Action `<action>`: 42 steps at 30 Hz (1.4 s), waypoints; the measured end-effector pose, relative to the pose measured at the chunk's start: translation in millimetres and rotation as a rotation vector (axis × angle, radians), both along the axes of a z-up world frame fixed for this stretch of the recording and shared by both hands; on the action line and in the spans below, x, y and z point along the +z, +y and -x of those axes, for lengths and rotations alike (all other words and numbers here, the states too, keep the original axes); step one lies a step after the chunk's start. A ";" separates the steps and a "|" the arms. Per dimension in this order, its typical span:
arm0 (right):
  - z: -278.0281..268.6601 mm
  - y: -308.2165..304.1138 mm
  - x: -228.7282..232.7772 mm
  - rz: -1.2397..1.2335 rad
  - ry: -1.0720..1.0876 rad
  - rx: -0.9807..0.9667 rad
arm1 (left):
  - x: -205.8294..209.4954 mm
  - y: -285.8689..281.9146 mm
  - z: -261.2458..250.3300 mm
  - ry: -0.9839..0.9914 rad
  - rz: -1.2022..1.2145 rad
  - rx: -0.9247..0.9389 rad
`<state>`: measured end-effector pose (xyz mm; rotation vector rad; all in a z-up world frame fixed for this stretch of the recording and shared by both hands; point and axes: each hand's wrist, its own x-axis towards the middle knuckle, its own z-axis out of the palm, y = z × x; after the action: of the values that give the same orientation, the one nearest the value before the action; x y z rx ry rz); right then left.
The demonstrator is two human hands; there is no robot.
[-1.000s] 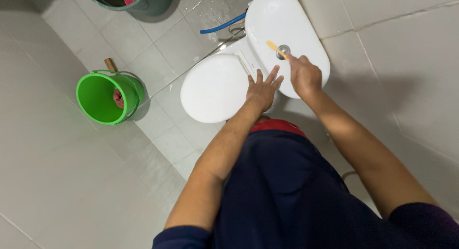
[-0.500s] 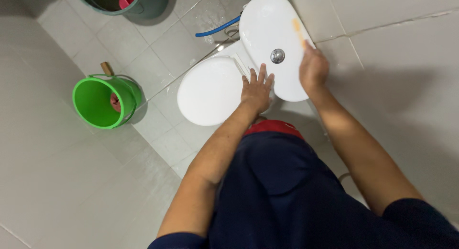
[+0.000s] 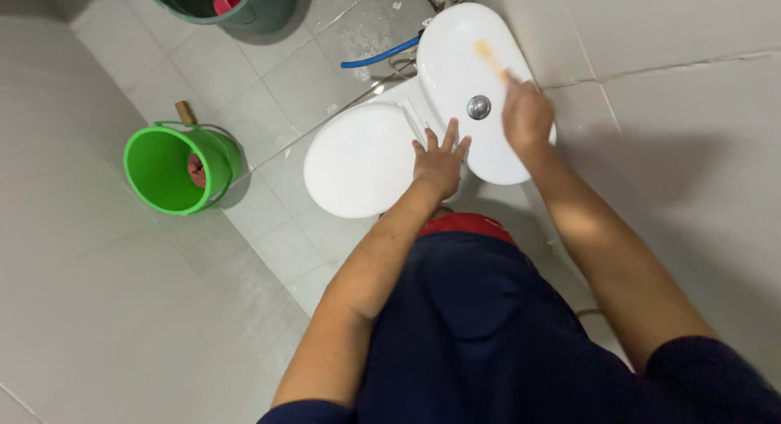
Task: The person scrubs the toilet tank, seat, and bowl using a toothbrush and water from a pink scoop. They also clean the bidet spray nozzle with the toothbrush.
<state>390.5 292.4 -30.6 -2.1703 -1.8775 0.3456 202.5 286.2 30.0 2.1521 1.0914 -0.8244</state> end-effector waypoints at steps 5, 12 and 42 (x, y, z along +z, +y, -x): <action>8.1 28.3 -8.5 0.086 0.023 0.226 | 3.2 0.1 -0.2 -0.004 0.031 0.023; 20.0 64.5 -21.0 -0.048 0.010 0.095 | 0.4 -0.7 3.6 -0.010 0.037 0.043; 0.5 -44.2 12.6 -0.055 0.084 -0.089 | 9.4 7.9 -1.9 0.019 0.035 -0.006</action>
<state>389.9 248.2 -18.0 -2.1603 -1.7192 0.3571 204.4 294.1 39.4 2.1233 1.0725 -0.8624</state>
